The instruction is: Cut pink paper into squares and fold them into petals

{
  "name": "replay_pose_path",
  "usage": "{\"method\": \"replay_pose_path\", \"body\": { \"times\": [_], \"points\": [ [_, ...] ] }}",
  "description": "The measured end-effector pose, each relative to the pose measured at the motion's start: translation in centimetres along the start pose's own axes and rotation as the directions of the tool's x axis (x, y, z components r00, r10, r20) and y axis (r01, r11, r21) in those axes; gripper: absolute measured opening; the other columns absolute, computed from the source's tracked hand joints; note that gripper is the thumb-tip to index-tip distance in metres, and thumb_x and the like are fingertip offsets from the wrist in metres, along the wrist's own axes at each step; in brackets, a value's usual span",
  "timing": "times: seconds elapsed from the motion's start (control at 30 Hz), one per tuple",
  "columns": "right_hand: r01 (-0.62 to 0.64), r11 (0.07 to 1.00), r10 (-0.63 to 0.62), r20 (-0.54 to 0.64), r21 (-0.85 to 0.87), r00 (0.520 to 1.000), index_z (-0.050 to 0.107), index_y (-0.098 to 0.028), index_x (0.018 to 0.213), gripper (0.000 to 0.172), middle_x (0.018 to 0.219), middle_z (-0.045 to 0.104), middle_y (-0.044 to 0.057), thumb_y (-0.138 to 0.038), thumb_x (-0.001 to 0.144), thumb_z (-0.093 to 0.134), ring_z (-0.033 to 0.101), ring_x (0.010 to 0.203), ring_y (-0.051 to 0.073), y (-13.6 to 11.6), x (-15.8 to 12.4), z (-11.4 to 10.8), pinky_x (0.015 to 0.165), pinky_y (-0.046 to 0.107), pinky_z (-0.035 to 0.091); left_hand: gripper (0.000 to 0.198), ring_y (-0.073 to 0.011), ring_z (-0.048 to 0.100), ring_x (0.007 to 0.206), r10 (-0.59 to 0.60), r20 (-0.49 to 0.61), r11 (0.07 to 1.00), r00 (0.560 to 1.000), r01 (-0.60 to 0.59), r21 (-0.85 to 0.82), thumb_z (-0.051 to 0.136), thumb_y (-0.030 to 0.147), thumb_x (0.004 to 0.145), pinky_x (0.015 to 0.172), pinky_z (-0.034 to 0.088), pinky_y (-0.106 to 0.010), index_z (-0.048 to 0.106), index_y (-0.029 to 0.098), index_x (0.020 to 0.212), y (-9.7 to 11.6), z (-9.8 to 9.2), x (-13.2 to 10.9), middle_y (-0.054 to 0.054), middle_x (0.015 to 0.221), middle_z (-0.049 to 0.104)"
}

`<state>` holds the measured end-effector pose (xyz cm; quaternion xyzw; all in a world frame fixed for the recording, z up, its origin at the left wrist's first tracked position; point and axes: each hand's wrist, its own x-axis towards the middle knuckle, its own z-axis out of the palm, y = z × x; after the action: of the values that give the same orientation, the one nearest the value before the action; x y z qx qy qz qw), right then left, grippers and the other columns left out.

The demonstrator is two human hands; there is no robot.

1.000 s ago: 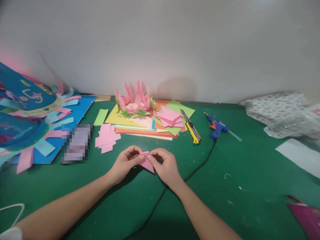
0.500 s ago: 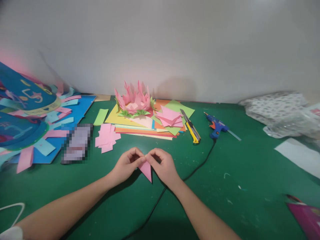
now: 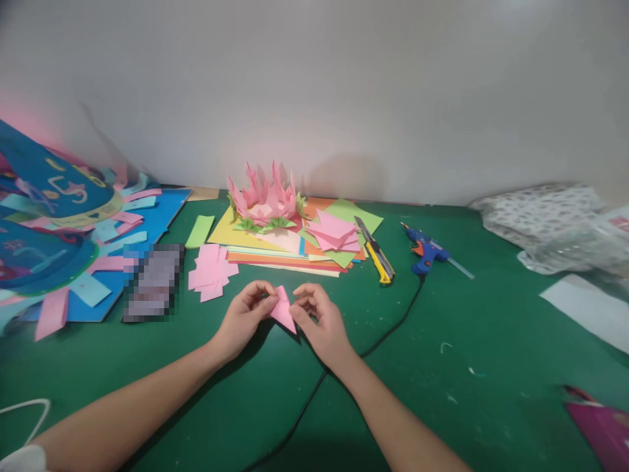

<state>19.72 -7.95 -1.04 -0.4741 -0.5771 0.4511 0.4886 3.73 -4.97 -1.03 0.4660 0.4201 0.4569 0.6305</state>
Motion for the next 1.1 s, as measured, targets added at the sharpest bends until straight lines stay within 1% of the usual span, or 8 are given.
{"method": "replay_pose_path", "body": {
  "times": [0.1, 0.17, 0.27, 0.43, 0.63, 0.77, 0.9, 1.1],
  "points": [
    [0.064, 0.997, -0.064, 0.014, -0.031, 0.998, 0.045, -0.023, 0.097, 0.030, 0.076, 0.055, -0.002, -0.031, 0.078, 0.065, 0.054, 0.064, 0.012, 0.19, -0.13, 0.30, 0.060, 0.024, 0.047, 0.016, -0.0128, 0.054, 0.083, 0.018, -0.037, 0.999, 0.999, -0.017, 0.040, 0.065, 0.031, 0.076, 0.074, 0.041, -0.022, 0.064, 0.016, 0.083, -0.08, -0.30, 0.17, -0.003, 0.090, 0.062],
    [0.085, 0.991, -0.085, 0.002, -0.099, 0.996, 0.047, -0.023, 0.094, 0.027, 0.076, 0.054, -0.002, -0.028, 0.076, 0.067, 0.054, 0.064, 0.012, 0.21, -0.12, 0.43, 0.060, 0.024, 0.048, 0.017, -0.0147, 0.055, 0.090, 0.021, -0.065, 1.000, 0.998, -0.019, 0.019, 0.066, 0.029, 0.075, 0.080, 0.041, -0.024, 0.066, 0.017, 0.086, -0.05, -0.40, 0.21, -0.004, 0.098, 0.063],
    [0.091, 0.977, -0.098, -0.028, -0.191, 0.995, 0.051, -0.022, 0.090, 0.019, 0.080, 0.056, 0.000, -0.026, 0.078, 0.065, 0.054, 0.065, 0.012, 0.17, -0.06, 0.45, 0.061, 0.025, 0.048, 0.016, -0.0142, 0.056, 0.086, 0.014, -0.094, 0.999, 0.995, -0.017, -0.027, 0.070, 0.027, 0.071, 0.079, 0.042, -0.025, 0.067, 0.017, 0.084, 0.01, -0.44, 0.17, -0.003, 0.094, 0.064],
    [0.131, 0.960, -0.144, -0.035, -0.248, 0.989, 0.053, -0.021, 0.089, 0.014, 0.081, 0.057, 0.000, -0.024, 0.079, 0.063, 0.055, 0.066, 0.012, -0.06, -0.10, 0.38, 0.063, 0.025, 0.049, 0.011, -0.0126, 0.057, 0.079, 0.044, -0.102, 0.999, 0.994, -0.047, -0.019, 0.071, 0.023, 0.070, 0.076, 0.043, -0.024, 0.069, 0.017, 0.079, -0.10, -0.56, 0.11, -0.001, 0.081, 0.063],
    [0.169, 0.940, -0.191, -0.046, -0.296, 0.981, 0.056, -0.021, 0.085, 0.006, 0.079, 0.059, 0.000, -0.020, 0.081, 0.060, 0.055, 0.066, 0.013, -0.33, -0.20, 0.35, 0.063, 0.024, 0.048, 0.011, -0.0149, 0.056, 0.092, 0.046, -0.141, 0.999, 0.989, -0.046, 0.002, 0.068, 0.026, 0.072, 0.079, 0.044, -0.024, 0.072, 0.019, 0.080, -0.29, -0.65, 0.31, -0.003, 0.096, 0.063],
    [0.163, 0.943, -0.183, -0.043, -0.291, 0.982, 0.056, -0.021, 0.085, 0.006, 0.079, 0.059, 0.001, -0.020, 0.081, 0.060, 0.056, 0.066, 0.013, -0.24, -0.17, 0.30, 0.062, 0.025, 0.048, 0.016, -0.0171, 0.056, 0.097, 0.014, -0.116, 1.000, 0.993, -0.015, -0.013, 0.068, 0.029, 0.073, 0.075, 0.047, -0.024, 0.071, 0.020, 0.086, -0.22, -0.59, 0.25, -0.004, 0.107, 0.059],
    [0.171, 0.938, -0.186, -0.021, -0.300, 0.982, 0.056, -0.021, 0.085, 0.008, 0.079, 0.059, 0.000, -0.021, 0.080, 0.063, 0.055, 0.066, 0.013, -0.36, -0.17, 0.17, 0.062, 0.025, 0.047, 0.016, -0.0177, 0.055, 0.100, 0.040, -0.095, 0.999, 0.995, -0.042, -0.022, 0.067, 0.028, 0.074, 0.078, 0.048, -0.026, 0.070, 0.021, 0.088, -0.16, -0.62, 0.20, -0.004, 0.107, 0.057],
    [0.200, 0.921, -0.211, 0.003, -0.334, 0.978, 0.056, -0.021, 0.078, 0.005, 0.078, 0.059, 0.001, -0.020, 0.082, 0.059, 0.056, 0.071, 0.015, -0.62, -0.07, 0.08, 0.066, 0.026, 0.046, 0.014, -0.0179, 0.055, 0.103, 0.112, -0.072, 0.993, 0.991, -0.109, 0.047, 0.067, 0.024, 0.073, 0.093, 0.043, -0.032, 0.069, 0.020, 0.086, -0.03, -0.53, 0.12, -0.004, 0.101, 0.058]
  ]
}}
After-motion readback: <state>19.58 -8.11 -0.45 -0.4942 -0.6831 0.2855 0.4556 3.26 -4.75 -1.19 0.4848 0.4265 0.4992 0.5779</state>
